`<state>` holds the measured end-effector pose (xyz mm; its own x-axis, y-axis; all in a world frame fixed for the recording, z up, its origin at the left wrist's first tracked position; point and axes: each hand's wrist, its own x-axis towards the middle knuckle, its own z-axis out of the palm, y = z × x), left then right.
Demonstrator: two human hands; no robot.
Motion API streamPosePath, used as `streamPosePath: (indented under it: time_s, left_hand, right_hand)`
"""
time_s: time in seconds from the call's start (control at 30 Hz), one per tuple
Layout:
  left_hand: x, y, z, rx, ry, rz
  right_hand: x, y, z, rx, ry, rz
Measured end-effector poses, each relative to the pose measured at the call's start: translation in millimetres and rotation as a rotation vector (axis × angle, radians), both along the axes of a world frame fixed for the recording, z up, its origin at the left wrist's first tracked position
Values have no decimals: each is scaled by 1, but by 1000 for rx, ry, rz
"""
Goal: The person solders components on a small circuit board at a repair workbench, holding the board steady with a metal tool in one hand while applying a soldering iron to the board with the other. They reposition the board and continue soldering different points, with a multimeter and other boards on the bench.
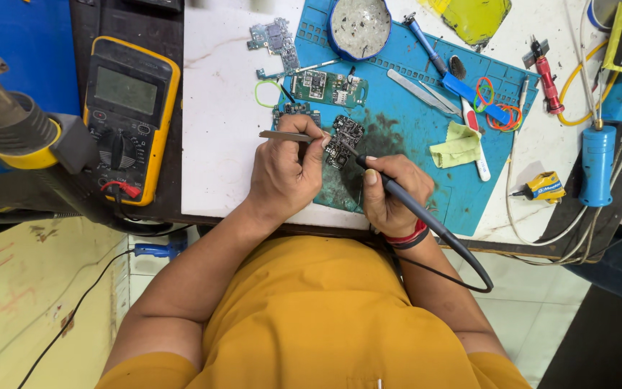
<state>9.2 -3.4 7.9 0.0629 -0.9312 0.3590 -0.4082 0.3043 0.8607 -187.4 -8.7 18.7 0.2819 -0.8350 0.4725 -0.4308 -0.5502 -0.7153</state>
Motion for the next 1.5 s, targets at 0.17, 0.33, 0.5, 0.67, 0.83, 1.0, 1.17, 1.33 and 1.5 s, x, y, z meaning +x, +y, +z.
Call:
streamPosePath:
  time_s: [0.17,0.33,0.5,0.67,0.83,1.0,1.17,1.33,1.5]
  left_hand:
    - [-1,0,0,4,14,-8]
    - [-1,0,-1,-1,9,-6]
    - [-1,1,-1,-4,10,-8]
    - [-1,1,-1,3,8,-8]
    - [-1,1,0,-16,23,-10]
    - [0,1,1,4,12,-5]
    - [-1,1,0,10,22,-13]
    - [-1,1,0,13,12,-6]
    - [-1,1,0,17,23,-6]
  right_hand:
    - [0,-1,0,-3,11,-2]
    - [0,0,0,0,13,0]
    - [0,0,1,-5,20,0]
    - [0,0,1,3,19,6]
    - [0,0,1,7,11,0]
    - [0,0,0,-11,13,13]
    - [0,0,0,5,21,3]
    - [-1,-1,1,-2,17,6]
    - [0,0,1,-9,23,5]
